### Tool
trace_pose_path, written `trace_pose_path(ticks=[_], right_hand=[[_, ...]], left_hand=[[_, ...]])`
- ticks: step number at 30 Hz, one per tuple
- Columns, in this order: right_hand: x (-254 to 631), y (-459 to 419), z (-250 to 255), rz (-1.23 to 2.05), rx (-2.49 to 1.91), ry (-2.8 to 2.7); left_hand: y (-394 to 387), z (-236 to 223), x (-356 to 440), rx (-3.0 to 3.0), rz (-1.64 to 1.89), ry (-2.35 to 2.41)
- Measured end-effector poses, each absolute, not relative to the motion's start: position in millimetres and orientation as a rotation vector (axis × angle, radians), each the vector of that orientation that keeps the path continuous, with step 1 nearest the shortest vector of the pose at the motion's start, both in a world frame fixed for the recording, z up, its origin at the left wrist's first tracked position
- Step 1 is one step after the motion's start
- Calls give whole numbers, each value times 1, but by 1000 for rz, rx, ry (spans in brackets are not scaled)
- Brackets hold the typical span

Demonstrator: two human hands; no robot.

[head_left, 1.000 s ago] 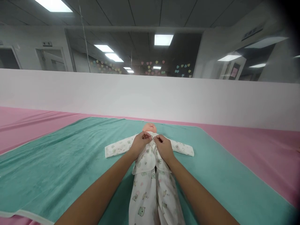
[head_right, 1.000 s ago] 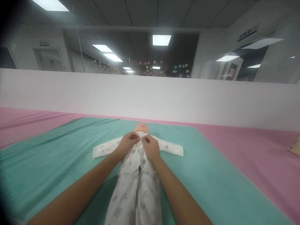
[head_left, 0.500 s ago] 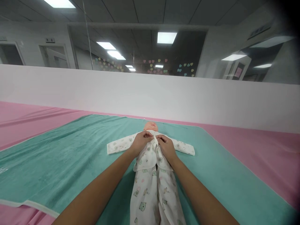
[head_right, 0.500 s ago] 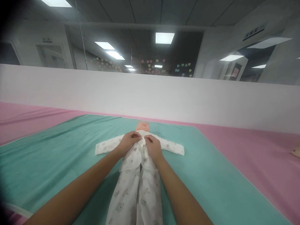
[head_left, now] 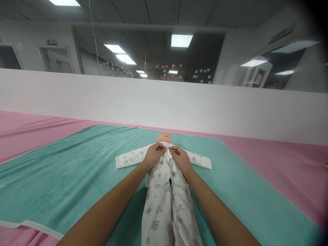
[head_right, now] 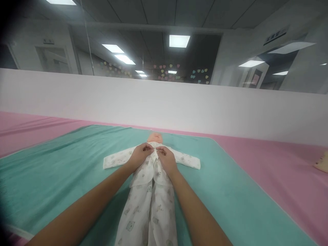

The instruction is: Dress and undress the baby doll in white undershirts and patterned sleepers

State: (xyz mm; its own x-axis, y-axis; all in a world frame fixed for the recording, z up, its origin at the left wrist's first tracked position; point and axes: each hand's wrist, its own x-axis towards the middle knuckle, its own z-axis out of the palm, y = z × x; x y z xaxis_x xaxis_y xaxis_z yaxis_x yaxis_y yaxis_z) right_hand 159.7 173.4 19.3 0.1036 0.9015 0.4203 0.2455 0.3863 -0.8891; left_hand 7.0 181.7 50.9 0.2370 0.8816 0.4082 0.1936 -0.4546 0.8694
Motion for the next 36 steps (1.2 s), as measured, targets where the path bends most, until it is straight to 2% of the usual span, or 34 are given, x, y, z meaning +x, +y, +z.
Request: trace_pose_path(ticks=[4, 16, 28, 36], right_hand=[[159, 172, 22, 702, -1126, -1461], [153, 166, 24, 453, -1253, -1554], [150, 166, 27, 365, -1269, -1626], [148, 162, 29, 302, -1348, -1669]], left_hand=[[184, 48, 7, 1861, 1264, 1004], [181, 48, 7, 1967, 1269, 1098], [177, 53, 10, 1897, 1232, 1035], [177, 52, 17, 1981, 1247, 1186]])
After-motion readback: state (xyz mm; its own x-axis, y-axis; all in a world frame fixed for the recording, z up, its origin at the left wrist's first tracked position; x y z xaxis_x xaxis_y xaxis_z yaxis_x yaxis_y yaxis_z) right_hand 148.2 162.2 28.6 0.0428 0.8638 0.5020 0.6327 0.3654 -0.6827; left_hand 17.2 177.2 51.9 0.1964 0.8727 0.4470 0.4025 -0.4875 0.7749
